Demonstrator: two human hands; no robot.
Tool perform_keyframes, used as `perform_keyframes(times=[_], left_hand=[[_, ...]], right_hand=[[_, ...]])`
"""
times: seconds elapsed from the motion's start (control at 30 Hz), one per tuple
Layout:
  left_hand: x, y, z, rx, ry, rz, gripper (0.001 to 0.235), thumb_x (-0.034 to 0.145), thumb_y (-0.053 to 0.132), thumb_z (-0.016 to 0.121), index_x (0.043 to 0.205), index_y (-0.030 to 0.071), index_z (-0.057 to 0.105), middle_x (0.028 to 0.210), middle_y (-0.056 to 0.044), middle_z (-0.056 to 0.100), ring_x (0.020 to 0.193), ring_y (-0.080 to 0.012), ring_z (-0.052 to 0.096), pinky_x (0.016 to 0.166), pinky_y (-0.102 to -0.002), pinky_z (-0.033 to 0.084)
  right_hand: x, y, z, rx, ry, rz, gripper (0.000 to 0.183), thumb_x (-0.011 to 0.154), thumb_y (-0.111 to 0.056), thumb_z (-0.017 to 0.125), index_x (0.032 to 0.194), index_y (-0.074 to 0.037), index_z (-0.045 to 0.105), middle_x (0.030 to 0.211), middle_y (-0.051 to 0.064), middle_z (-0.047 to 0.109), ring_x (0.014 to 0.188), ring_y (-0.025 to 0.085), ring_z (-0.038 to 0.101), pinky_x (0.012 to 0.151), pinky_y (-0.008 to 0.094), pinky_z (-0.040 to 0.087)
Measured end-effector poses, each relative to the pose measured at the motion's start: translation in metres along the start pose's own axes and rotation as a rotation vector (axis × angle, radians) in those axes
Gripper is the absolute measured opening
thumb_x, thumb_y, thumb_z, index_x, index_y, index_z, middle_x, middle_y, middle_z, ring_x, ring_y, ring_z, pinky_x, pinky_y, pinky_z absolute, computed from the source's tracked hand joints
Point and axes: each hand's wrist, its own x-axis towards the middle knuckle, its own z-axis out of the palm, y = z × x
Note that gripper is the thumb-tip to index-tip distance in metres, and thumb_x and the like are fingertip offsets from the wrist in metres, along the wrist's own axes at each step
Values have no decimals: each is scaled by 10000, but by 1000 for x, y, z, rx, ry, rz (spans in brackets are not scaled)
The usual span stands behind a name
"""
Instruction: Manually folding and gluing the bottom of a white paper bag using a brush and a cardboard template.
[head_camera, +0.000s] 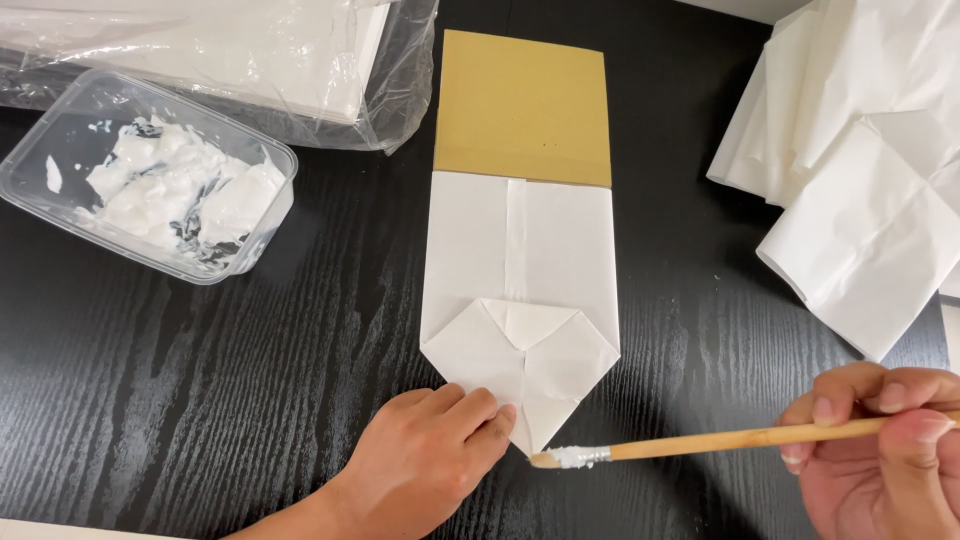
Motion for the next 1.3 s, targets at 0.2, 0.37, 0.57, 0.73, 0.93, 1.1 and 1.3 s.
perform_keyframes(times=[0.2,0.37,0.57,0.73,0.93,1.1,1.3], left_hand=[[-1,0,1,-2,-17,0,105,927,15,698,1032,19,707,822,-28,524,585,-183,492,442,-324,422],[-3,1,3,6,-51,4,104,937,27,689,1039,21,709,842,-36,542,604,-190,525,452,-325,442],[-6,0,5,-8,-63,17,123,937,37,652,1040,18,714,856,-30,565,632,-200,539,434,-327,416],[-4,0,4,1,-44,29,74,972,22,644,952,23,715,773,-13,524,558,-163,468,397,-295,360],[-4,1,6,71,-1,52,70,957,39,652,952,52,720,793,4,533,589,-161,484,428,-294,380],[-1,1,3,63,18,67,70,951,26,663,899,61,695,757,6,516,567,-148,459,411,-278,361],[0,1,4,60,32,53,125,924,8,718,831,86,685,713,23,494,540,-118,441,417,-254,387]], right_hand=[[0,-9,16,-28,30,88,128,1144,-285,520,1166,-160,505,926,158,611,590,266,617,577,340,578],[2,-1,14,-92,101,5,119,1175,-237,437,1158,-130,487,886,179,596,560,247,579,520,317,555],[4,-3,19,-57,-16,-20,140,1167,-173,400,1162,-129,533,897,157,628,608,210,585,538,296,574],[4,-4,19,-203,123,-72,157,1155,-264,459,1117,-112,472,847,158,581,463,197,561,409,249,530],[9,-16,51,-149,176,-47,184,1140,-215,462,982,-123,443,806,146,559,395,152,565,306,202,441],[13,-16,58,-281,229,-41,236,1128,-262,482,968,-96,432,772,163,544,381,178,537,314,237,439],[13,-16,49,-210,204,-57,217,1167,-225,429,986,-107,447,798,136,564,405,153,566,328,206,476]])
